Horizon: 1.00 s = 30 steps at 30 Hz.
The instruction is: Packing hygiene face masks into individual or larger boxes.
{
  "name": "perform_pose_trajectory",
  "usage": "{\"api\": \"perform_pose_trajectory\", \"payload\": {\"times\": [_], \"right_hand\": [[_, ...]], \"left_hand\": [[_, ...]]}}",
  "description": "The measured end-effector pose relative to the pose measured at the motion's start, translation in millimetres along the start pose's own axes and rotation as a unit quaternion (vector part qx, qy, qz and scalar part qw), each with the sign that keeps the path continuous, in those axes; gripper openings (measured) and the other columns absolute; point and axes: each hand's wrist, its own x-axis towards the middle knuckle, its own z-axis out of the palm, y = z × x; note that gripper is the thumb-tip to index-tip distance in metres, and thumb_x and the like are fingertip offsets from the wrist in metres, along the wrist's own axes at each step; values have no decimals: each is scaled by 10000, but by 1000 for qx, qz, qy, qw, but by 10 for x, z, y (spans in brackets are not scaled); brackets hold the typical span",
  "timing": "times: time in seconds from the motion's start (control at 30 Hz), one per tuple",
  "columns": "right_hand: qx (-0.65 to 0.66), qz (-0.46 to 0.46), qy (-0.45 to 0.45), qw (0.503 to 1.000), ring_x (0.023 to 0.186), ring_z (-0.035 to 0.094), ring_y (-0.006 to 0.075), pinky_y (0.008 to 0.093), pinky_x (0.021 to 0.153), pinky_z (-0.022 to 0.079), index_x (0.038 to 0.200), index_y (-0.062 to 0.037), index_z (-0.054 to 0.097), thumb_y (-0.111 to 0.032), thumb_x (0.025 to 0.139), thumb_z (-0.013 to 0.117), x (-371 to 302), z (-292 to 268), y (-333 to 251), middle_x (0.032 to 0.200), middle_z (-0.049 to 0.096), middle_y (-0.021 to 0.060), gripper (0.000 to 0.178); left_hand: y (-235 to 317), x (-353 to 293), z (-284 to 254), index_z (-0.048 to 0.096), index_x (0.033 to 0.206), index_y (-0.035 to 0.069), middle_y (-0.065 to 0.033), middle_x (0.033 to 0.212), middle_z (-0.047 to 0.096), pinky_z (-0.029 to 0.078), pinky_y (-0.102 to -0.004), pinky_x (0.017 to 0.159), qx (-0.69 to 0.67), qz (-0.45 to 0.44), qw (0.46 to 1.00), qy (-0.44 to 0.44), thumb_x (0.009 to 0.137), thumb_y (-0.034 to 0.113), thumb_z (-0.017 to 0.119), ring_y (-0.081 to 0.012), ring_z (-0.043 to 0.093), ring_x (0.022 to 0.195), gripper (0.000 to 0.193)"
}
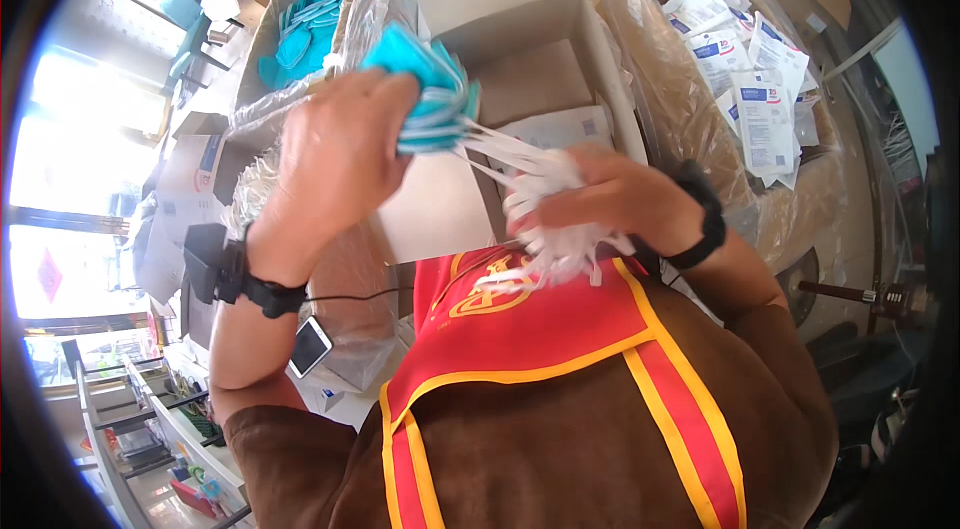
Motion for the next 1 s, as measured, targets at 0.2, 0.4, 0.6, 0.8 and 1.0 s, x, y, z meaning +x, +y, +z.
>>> {"api": "perform_pose_trajectory", "payload": {"times": [0.2,0.4,0.6,0.8,1.0], "right_hand": [[-129,-273,107,947,800,620,115,237,691,488,931,25,648,-107,875,679,-129,204,-229,1057,595,83,147],[-202,-294,-133,925,708,542,262,354,632,412,820,-52,632,-185,848,726,-169,508,-371,750,572,87,165],[-234,-301,-209,900,644,504,296,398,597,396,741,-56,552,-195,856,709,-565,519,-465,681,508,86,240],[35,-30,277,960,640,673,192,285,586,531,908,38,641,-152,756,752,-1261,188,-505,759,682,139,267],[167,-92,265,945,670,681,212,304,602,544,843,-22,609,-182,866,675,-707,-301,197,716,656,95,174]], "left_hand": [[338,-272,405,602,983,66,-147,858,633,514,-394,696,-403,-74,906,-103,698,96,694,-359,629,807,301],[380,-335,273,591,911,33,-154,797,617,510,-407,656,-478,100,859,-153,671,151,699,-353,620,780,289],[355,-605,-450,560,803,71,-96,711,535,478,-381,556,-400,131,875,-241,676,113,645,-296,575,657,158],[-478,-1337,-177,660,1105,64,-74,986,704,524,-276,780,-446,-305,823,-174,733,51,721,-145,671,861,378],[-387,-991,616,589,1184,-7,-61,1055,668,527,-302,800,-641,-378,666,-47,790,32,715,-127,629,928,415]]}}
